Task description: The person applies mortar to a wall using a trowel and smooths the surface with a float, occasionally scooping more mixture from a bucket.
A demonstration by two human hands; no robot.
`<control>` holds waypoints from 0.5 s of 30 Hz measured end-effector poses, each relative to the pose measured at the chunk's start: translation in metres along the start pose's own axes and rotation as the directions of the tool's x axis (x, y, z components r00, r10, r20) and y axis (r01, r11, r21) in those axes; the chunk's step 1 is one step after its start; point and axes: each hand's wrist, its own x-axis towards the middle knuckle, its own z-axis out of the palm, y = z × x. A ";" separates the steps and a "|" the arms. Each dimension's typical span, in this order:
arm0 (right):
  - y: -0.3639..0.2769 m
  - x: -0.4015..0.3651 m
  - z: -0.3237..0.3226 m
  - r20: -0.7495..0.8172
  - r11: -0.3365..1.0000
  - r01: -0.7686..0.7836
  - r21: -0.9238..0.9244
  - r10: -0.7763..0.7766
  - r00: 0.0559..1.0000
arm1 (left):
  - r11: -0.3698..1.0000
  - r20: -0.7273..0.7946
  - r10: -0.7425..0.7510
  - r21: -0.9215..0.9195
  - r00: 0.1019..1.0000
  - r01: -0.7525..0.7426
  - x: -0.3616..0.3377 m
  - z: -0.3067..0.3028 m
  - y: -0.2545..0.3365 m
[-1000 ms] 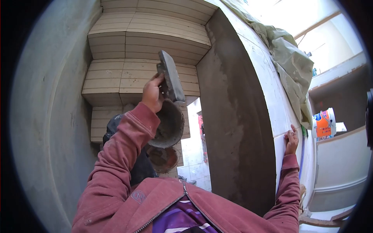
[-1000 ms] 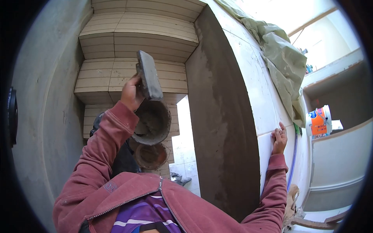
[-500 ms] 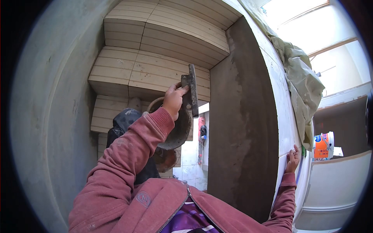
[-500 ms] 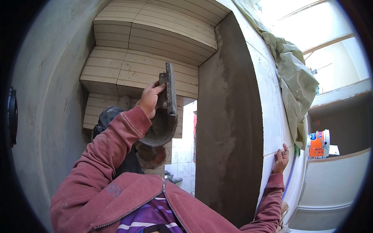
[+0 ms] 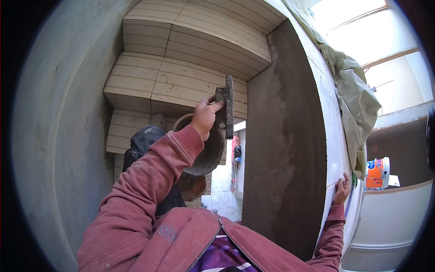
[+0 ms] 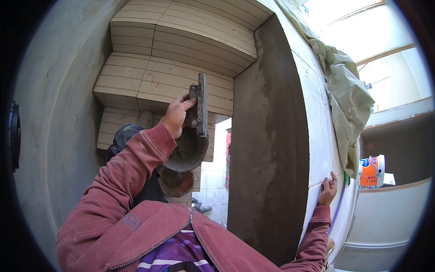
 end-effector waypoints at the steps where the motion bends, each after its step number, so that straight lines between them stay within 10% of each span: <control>1: 0.000 0.000 0.000 0.001 1.000 0.000 -0.001 0.000 1.000 | 1.000 -0.001 0.000 -0.001 1.000 0.000 0.000 -0.001 0.000; 15: -0.009 -0.001 0.006 0.011 0.981 0.037 -0.193 -0.035 0.999 | 0.973 0.058 -0.186 -0.126 0.981 0.192 0.013 -0.020 0.001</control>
